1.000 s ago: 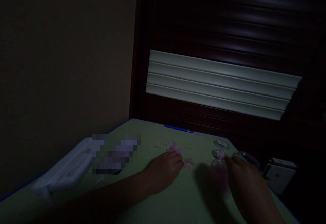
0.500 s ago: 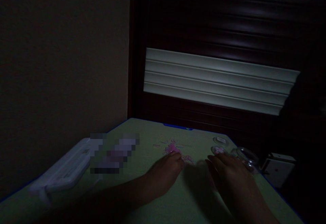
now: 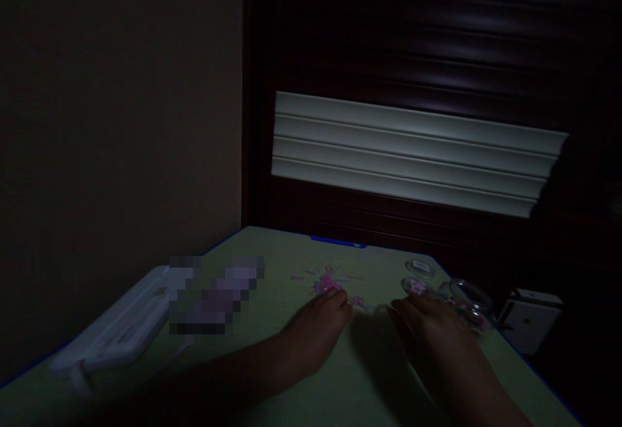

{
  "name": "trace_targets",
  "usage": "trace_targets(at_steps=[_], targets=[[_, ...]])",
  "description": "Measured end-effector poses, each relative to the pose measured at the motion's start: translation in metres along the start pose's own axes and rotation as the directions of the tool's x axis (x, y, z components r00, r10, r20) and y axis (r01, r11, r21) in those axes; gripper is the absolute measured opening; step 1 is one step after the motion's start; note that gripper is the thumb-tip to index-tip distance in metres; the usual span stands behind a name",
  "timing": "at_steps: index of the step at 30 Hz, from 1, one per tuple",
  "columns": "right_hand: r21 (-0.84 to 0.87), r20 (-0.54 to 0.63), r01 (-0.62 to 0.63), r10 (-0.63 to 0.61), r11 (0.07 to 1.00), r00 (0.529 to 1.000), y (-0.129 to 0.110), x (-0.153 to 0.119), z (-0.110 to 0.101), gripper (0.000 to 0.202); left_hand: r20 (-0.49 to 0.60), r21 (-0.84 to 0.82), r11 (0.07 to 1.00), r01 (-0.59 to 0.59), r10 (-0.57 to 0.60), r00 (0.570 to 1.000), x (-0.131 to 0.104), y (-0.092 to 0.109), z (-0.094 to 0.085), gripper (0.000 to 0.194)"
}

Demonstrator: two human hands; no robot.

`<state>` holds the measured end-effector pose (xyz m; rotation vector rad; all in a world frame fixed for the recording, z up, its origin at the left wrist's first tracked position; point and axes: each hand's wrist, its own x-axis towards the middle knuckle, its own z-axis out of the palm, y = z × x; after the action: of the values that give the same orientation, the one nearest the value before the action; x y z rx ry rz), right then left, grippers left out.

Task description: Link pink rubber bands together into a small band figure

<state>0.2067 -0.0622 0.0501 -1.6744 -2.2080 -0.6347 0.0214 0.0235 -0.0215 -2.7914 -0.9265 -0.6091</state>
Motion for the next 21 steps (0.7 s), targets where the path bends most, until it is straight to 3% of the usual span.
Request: trace_targets(at_steps=[5, 12, 17, 21], targets=[[0.024, 0.031, -0.006, 0.005, 1.0, 1.0, 0.002, -0.001, 0.003, 0.018, -0.006, -0.003, 1.0, 0.011, -0.011, 1.0, 0.001, -0.004, 0.001, 0.016], [0.046, -0.033, 0.004, -0.002, 0.999, 0.999, 0.005, -0.003, 0.011, 0.02, 0.004, -0.048, 0.998, 0.027, -0.027, 1.0, 0.0, -0.006, -0.002, 0.017], [0.081, 0.02, 0.006, -0.007, 0.997, 1.0, 0.004, -0.002, 0.004, 0.021, 0.007, -0.074, 0.996, 0.048, -0.048, 0.999, -0.002, -0.002, -0.008, 0.02], [0.119, -0.022, 0.03, -0.028, 0.992, 0.999, 0.004, -0.003, 0.003, 0.021, -0.007, -0.037, 0.998, 0.042, -0.042, 0.999, -0.002, 0.006, -0.018, 0.022]])
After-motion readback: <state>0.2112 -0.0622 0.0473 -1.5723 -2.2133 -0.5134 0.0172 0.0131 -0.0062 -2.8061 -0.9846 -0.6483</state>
